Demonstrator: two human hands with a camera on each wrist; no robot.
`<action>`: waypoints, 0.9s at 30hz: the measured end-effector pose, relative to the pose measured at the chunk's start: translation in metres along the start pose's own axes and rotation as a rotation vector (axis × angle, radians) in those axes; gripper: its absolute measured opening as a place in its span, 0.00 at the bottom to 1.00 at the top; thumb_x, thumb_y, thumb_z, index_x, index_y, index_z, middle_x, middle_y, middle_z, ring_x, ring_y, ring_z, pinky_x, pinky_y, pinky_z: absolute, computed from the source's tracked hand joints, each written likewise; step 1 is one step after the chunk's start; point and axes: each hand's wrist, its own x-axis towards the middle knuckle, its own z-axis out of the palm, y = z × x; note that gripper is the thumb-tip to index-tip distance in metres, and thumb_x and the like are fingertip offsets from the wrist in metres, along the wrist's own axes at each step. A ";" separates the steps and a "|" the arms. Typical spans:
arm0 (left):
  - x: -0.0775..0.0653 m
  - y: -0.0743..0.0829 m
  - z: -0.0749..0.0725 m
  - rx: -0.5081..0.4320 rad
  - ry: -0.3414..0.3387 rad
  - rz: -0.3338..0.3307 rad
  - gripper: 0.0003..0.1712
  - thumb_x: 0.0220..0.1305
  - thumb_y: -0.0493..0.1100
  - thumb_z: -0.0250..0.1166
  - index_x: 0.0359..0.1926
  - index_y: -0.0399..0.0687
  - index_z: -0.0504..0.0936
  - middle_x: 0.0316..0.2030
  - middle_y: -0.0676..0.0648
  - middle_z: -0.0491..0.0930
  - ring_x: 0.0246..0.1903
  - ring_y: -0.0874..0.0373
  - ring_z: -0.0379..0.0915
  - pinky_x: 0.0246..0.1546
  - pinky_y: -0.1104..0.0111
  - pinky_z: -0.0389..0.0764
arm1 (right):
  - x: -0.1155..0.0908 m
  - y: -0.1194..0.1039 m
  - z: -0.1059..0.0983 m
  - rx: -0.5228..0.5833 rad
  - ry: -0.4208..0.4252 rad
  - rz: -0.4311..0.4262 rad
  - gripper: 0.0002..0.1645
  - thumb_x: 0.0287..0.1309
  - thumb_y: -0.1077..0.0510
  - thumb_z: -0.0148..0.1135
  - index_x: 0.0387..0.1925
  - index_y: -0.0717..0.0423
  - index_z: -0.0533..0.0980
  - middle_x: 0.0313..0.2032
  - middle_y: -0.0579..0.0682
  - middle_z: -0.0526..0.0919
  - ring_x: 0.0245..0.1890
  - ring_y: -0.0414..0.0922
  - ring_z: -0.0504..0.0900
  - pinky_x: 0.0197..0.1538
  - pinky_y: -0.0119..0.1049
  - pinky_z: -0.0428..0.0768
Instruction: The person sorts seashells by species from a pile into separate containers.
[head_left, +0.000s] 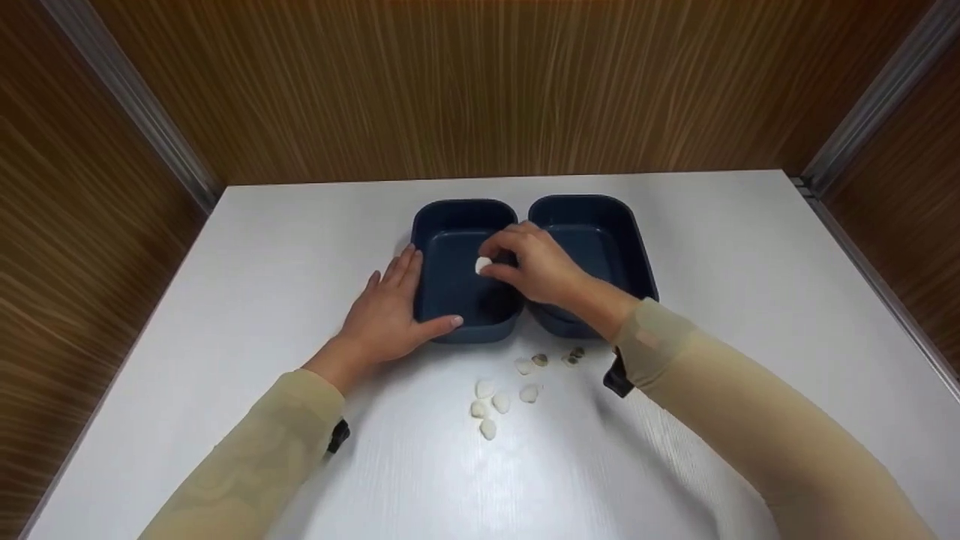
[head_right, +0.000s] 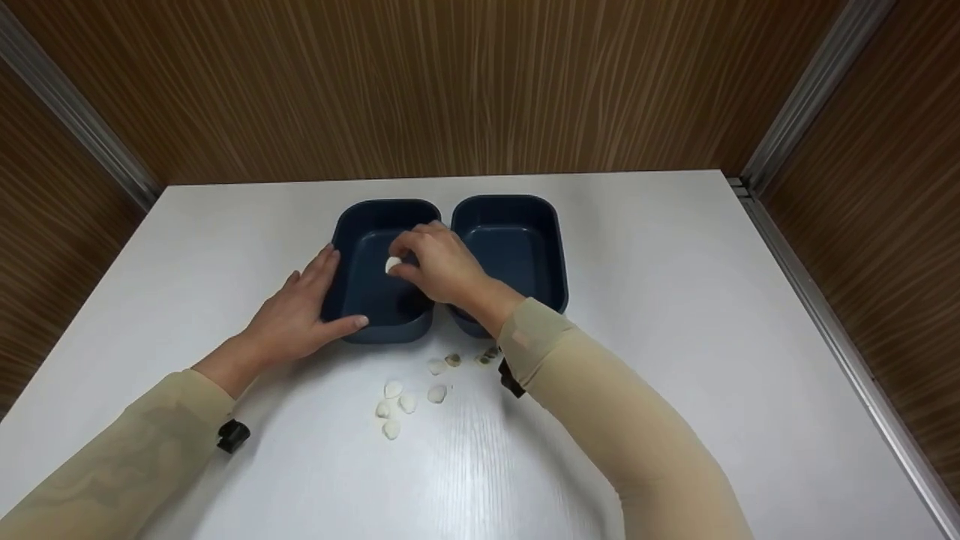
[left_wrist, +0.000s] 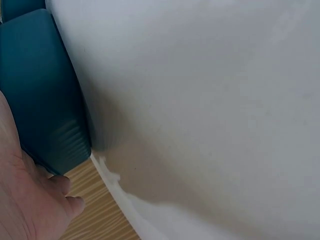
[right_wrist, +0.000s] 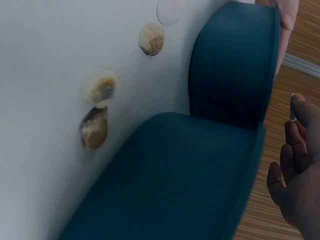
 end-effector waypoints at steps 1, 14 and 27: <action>0.000 0.001 0.000 0.002 0.000 0.001 0.75 0.60 0.91 0.47 0.86 0.41 0.38 0.86 0.44 0.35 0.84 0.50 0.33 0.80 0.46 0.41 | 0.003 0.001 0.002 -0.006 -0.007 0.013 0.15 0.69 0.54 0.73 0.51 0.58 0.86 0.46 0.54 0.87 0.50 0.53 0.80 0.59 0.48 0.78; 0.000 0.004 0.000 -0.006 0.005 0.017 0.74 0.61 0.90 0.47 0.86 0.40 0.39 0.86 0.43 0.36 0.84 0.49 0.34 0.80 0.45 0.42 | 0.014 0.007 0.011 -0.017 -0.042 0.079 0.16 0.71 0.54 0.70 0.55 0.58 0.85 0.50 0.55 0.86 0.53 0.52 0.81 0.62 0.47 0.78; -0.003 0.000 -0.002 -0.013 0.016 0.009 0.74 0.61 0.89 0.50 0.86 0.41 0.39 0.86 0.43 0.36 0.84 0.47 0.37 0.80 0.46 0.42 | -0.035 -0.019 -0.021 0.141 0.126 -0.001 0.14 0.68 0.59 0.73 0.53 0.59 0.86 0.48 0.53 0.88 0.50 0.49 0.85 0.55 0.45 0.83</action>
